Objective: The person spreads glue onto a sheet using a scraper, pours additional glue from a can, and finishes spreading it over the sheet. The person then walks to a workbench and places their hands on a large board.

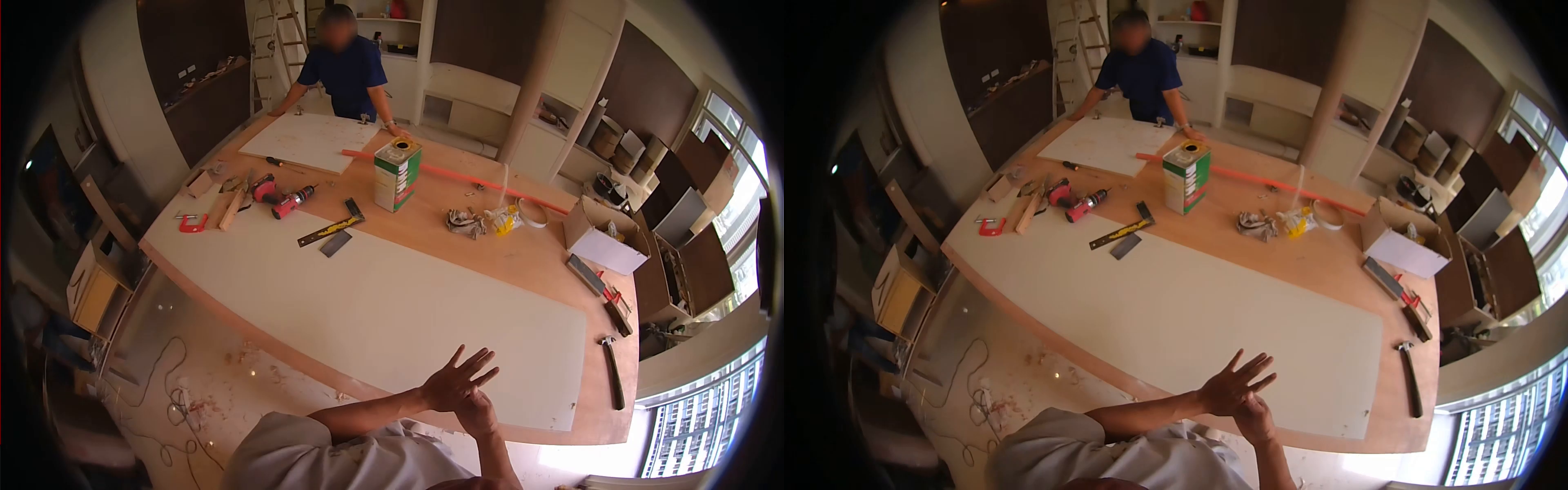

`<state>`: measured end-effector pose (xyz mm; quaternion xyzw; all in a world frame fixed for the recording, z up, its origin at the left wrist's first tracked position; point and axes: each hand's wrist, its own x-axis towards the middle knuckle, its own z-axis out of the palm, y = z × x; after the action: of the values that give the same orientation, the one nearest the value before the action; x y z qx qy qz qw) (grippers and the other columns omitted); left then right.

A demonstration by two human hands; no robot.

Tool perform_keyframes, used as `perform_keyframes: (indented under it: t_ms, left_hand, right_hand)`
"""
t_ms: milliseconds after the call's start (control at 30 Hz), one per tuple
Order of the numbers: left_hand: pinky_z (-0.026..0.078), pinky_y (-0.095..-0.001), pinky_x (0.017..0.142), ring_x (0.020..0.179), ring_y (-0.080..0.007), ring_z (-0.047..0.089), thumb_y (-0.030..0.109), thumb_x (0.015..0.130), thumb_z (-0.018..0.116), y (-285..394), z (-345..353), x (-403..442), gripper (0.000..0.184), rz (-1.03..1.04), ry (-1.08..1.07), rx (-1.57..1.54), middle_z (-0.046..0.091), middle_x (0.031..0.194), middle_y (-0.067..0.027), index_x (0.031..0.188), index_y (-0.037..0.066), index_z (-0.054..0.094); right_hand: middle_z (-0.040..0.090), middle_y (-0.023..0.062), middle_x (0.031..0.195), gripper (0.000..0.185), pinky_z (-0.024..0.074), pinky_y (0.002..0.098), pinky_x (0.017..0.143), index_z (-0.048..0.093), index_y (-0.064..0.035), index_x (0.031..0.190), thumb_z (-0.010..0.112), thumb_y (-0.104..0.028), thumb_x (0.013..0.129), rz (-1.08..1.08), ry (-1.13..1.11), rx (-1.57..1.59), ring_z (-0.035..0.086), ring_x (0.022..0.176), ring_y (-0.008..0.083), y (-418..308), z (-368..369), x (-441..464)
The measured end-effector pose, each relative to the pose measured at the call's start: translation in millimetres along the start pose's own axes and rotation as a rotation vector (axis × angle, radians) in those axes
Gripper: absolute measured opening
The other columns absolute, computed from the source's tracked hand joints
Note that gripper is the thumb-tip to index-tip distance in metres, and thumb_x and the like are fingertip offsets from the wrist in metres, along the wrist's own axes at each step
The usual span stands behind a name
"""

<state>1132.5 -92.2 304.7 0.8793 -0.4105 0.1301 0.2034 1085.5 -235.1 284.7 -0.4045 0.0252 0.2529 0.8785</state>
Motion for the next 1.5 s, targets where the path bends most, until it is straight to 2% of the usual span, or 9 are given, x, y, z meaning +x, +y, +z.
perform_keyframes:
  t_ms: [333, 633, 900, 967, 1067, 1167, 1267, 1367, 1500]
  left_hand:
    - [0.018, -0.0536, 0.109, 0.138, -0.0332, 0.015, 0.031, 0.08, 0.061, -1.6, 15.1, 6.5, 0.075, 0.118, -0.101, -0.405, 0.017, 0.147, -0.0203, 0.139, -0.001, 0.027]
    - [0.014, -0.0549, 0.109, 0.139, -0.0301, 0.012, 0.029, 0.073, 0.066, 53.0, 42.4, 17.6, 0.088, 0.115, -0.077, -0.406, 0.014, 0.149, -0.0173, 0.143, 0.004, 0.019]
    - [0.011, -0.0518, 0.111, 0.14, -0.0291, 0.01, 0.029, 0.067, 0.071, 95.6, 94.4, 59.2, 0.101, 0.02, -0.157, -0.432, 0.011, 0.15, -0.0165, 0.145, 0.007, 0.011]
    - [0.011, -0.0534, 0.11, 0.139, -0.0323, 0.009, 0.042, 0.076, 0.06, 107.2, 110.8, 85.9, 0.094, -0.141, -0.088, -0.459, 0.01, 0.149, -0.0208, 0.144, 0.002, 0.009]
    - [0.006, -0.0535, 0.11, 0.139, -0.0345, 0.006, 0.062, 0.084, 0.04, 125.4, 134.8, 108.3, 0.094, -0.457, 0.056, -0.522, 0.007, 0.148, -0.0233, 0.144, 0.001, 0.001]
    - [0.008, -0.0481, 0.111, 0.139, -0.0344, 0.005, 0.053, 0.093, 0.031, 122.3, 132.0, 128.6, 0.079, -0.81, 0.226, -0.438, 0.006, 0.149, -0.0231, 0.144, 0.001, 0.0]
    - [0.008, -0.0446, 0.111, 0.139, -0.0347, 0.005, 0.051, 0.095, 0.025, 117.1, 126.8, 140.1, 0.076, -0.875, 0.669, -0.568, 0.005, 0.148, -0.0241, 0.142, -0.003, -0.001]
    - [0.008, -0.0425, 0.112, 0.138, -0.0352, 0.006, 0.05, 0.095, 0.022, 120.2, 109.0, 153.7, 0.075, -0.957, 0.747, -0.496, 0.006, 0.149, -0.023, 0.142, -0.003, -0.001]
    - [0.008, -0.0486, 0.11, 0.139, -0.0341, 0.004, 0.059, 0.092, 0.018, 153.5, 86.6, 175.7, 0.079, -0.959, 0.743, -0.492, 0.003, 0.15, -0.0197, 0.144, 0.003, -0.002]
  right_hand:
    - [0.058, 0.0085, 0.094, 0.041, 0.0458, 0.0313, 0.077, 0.053, 0.0003, 0.103, 0.058, -0.037, 0.087, 0.047, 0.122, -0.093, 0.057, 0.084, 0.017, -5.4, -15.8, -24.2]
    - [0.056, 0.0174, 0.11, 0.064, 0.0454, 0.0365, 0.088, 0.044, 0.0066, 0.122, 0.071, -0.033, 0.079, 0.128, 0.091, -0.388, 0.054, 0.105, 0.0256, -32.0, -39.5, -51.9]
    - [0.057, 0.0172, 0.11, 0.073, 0.046, 0.0358, 0.078, 0.05, 0.0075, 0.119, 0.066, -0.051, 0.078, 0.401, -0.094, -0.854, 0.054, 0.098, 0.0243, -75.0, -145.1, -59.6]
    - [0.058, 0.0157, 0.11, 0.075, 0.0459, 0.0352, 0.078, 0.051, 0.0057, 0.119, 0.062, -0.056, 0.079, 0.543, -0.253, -0.996, 0.055, 0.097, 0.0237, -109.0, -180.7, -58.8]
    - [0.044, 0.0149, 0.131, 0.092, 0.0323, 0.0445, 0.098, 0.039, -0.0004, 0.133, 0.046, -0.072, 0.077, 0.486, -0.516, -0.546, 0.039, 0.122, 0.0271, -130.8, -197.1, -68.0]
    - [0.013, 0.0108, 0.15, 0.105, 0.0089, 0.0527, 0.109, 0.014, -0.0073, 0.145, 0.035, -0.081, 0.073, 0.458, -0.597, -0.285, 0.007, 0.139, 0.0264, -136.6, -182.0, -79.2]
    - [0.001, 0.008, 0.153, 0.097, -0.0023, 0.0489, 0.11, 0.005, -0.0097, 0.146, 0.029, -0.075, 0.08, 0.171, -0.556, -0.349, -0.004, 0.14, 0.0245, -128.5, -151.1, -75.7]
    - [-0.002, 0.0103, 0.152, 0.092, 0.0, 0.0424, 0.112, 0.003, -0.0108, 0.146, 0.025, -0.074, 0.082, -0.253, -0.583, -0.362, -0.005, 0.14, 0.0241, -157.2, -56.5, -86.2]
    - [0.013, 0.0111, 0.15, 0.086, 0.015, 0.0403, 0.111, 0.008, -0.0055, 0.145, 0.018, -0.069, 0.087, -0.075, -0.495, -0.268, 0.015, 0.137, 0.0251, -136.5, -117.3, -20.1]
